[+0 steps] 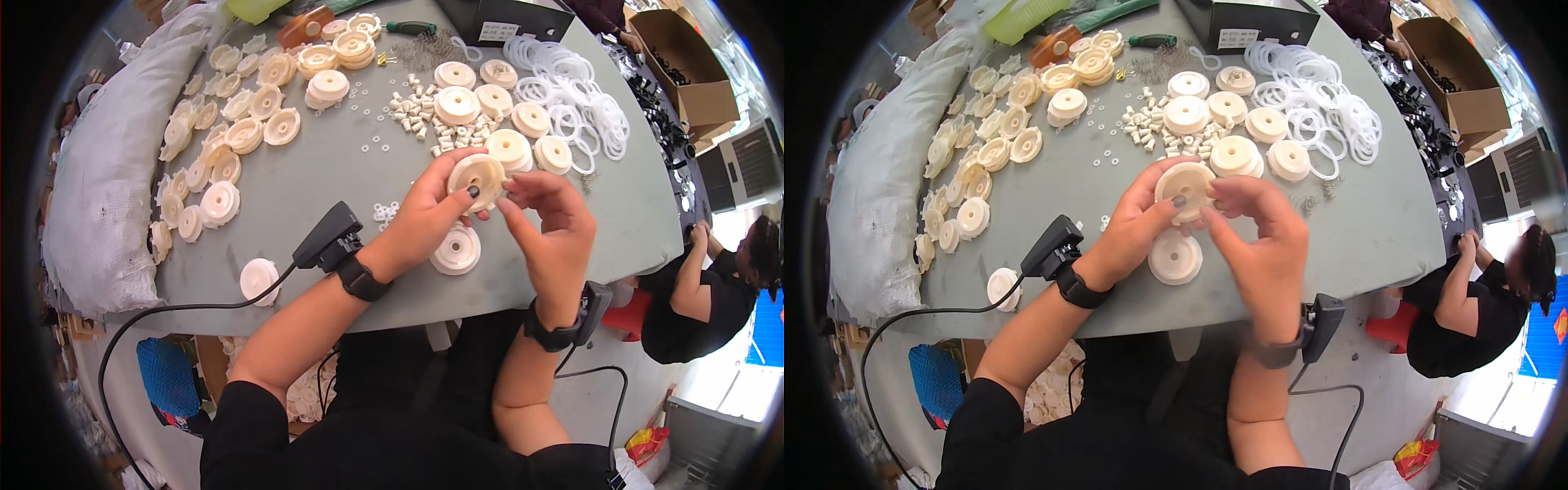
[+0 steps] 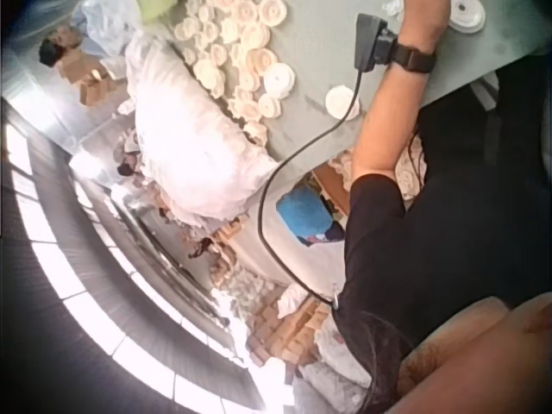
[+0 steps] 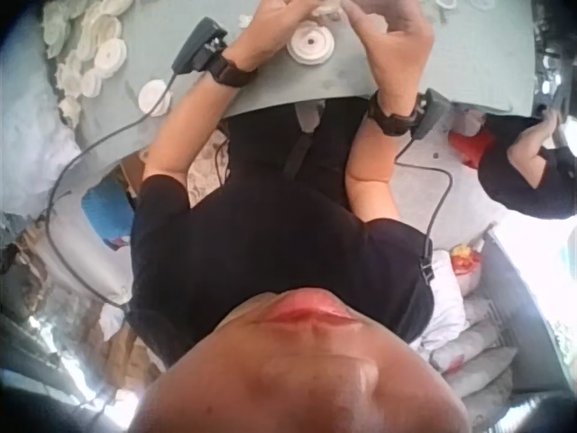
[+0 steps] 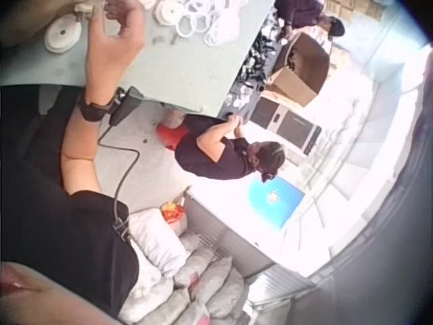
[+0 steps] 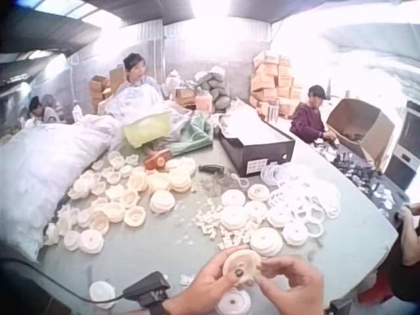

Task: Manual assembly of small white plastic discs and black components.

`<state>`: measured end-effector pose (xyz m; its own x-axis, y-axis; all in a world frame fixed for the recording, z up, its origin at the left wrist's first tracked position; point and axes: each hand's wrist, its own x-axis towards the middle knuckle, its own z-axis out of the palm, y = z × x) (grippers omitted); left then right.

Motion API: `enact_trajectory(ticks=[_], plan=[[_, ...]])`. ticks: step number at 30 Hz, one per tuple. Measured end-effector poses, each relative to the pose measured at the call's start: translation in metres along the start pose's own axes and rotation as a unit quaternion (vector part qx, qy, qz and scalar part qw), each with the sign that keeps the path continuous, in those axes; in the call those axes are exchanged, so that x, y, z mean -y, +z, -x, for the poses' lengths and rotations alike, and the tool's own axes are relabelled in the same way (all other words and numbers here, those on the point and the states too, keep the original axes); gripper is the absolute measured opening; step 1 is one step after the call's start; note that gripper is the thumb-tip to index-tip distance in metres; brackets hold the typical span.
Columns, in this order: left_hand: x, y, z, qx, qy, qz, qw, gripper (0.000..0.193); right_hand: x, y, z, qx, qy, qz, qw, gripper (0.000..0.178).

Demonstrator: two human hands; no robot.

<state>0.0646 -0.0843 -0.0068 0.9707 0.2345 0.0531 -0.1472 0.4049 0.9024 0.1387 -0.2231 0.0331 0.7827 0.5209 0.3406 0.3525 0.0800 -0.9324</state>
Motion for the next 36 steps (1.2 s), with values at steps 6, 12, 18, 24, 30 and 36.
enact_trajectory(ticks=[6,12,18,24,30,36], plan=[[0.003,0.001,0.004,0.009,0.073,-0.078,0.994,0.044,-0.010,0.025,0.002,-0.024,-0.050,0.110,0.992,0.027],[0.005,-0.003,0.002,-0.025,0.059,-0.064,0.996,0.041,-0.011,0.026,0.004,0.020,-0.088,0.158,0.983,0.026],[-0.008,-0.020,-0.010,-0.123,0.089,-0.014,0.988,0.036,-0.013,0.020,-0.012,-0.041,-0.056,0.085,0.994,0.019],[-0.023,-0.049,-0.021,-0.214,0.097,0.011,0.972,0.031,-0.029,0.052,-0.075,0.191,-0.042,0.240,0.951,0.017],[-0.022,-0.063,-0.027,-0.252,0.129,0.010,0.959,0.031,-0.060,0.086,-0.086,0.200,-0.136,0.432,0.869,0.013],[-0.012,-0.064,-0.018,-0.260,0.136,-0.005,0.956,0.035,-0.051,0.076,-0.074,0.190,-0.075,0.227,0.952,0.012]])
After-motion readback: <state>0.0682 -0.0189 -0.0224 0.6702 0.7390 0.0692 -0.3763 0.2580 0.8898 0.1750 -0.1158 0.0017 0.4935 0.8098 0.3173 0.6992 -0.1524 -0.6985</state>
